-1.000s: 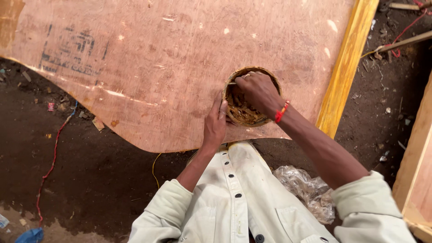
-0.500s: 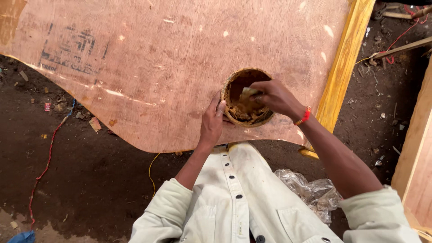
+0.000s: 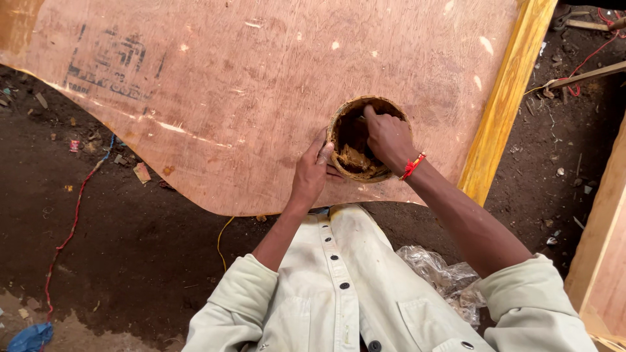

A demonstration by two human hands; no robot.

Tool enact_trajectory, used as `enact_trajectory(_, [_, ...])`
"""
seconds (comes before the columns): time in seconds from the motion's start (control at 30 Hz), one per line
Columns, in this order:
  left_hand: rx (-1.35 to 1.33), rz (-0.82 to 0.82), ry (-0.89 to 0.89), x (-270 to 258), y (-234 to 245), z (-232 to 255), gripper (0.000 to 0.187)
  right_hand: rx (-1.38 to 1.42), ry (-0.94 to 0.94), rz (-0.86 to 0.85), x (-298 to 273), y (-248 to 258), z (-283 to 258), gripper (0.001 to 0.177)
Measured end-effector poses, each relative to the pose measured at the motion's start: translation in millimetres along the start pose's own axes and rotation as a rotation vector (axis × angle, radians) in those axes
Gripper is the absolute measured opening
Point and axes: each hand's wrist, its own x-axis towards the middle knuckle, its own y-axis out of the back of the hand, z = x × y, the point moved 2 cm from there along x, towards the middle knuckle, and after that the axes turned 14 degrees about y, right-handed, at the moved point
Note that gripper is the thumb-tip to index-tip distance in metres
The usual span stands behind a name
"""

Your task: The person scoops wood filler from a container and applies it to a wooden frame and a large plywood sheet using a putty knife. They spread the filler along the edges and surface of the wood to fill gaps and imperfections.

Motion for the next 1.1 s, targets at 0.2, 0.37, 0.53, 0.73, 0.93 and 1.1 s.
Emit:
enact_trajectory(0.2, [0.076,0.038,-0.03,-2.8,-2.2,7.8,0.056,-0.099,-0.106,-0.122,-2.3,-8.1,-1.2,0.028])
enact_trajectory(0.37, [0.128,0.019,-0.005,-0.2,3.2,8.7,0.055,-0.029,0.029,0.129,5.5,3.9,-4.8,0.037])
enact_trajectory(0.53, [0.106,-0.019,-0.031,11.2,12.2,-1.6,0.045,0.041,0.084,-0.078,13.0,14.9,1.2,0.044])
enact_trajectory(0.73, [0.197,0.01,-0.096,25.5,19.2,-17.8,0.042,0.001,0.241,-0.375,34.1,18.3,-30.4,0.024])
enact_trajectory(0.93, [0.199,0.06,-0.141,15.9,7.4,-18.8,0.054,-0.086,-0.068,-0.471,34.6,32.0,-24.3,0.017])
enact_trajectory(1.1, [0.206,0.082,-0.093,9.9,5.9,-9.9,0.056,-0.195,-0.009,-0.29,38.6,21.5,2.7,0.026])
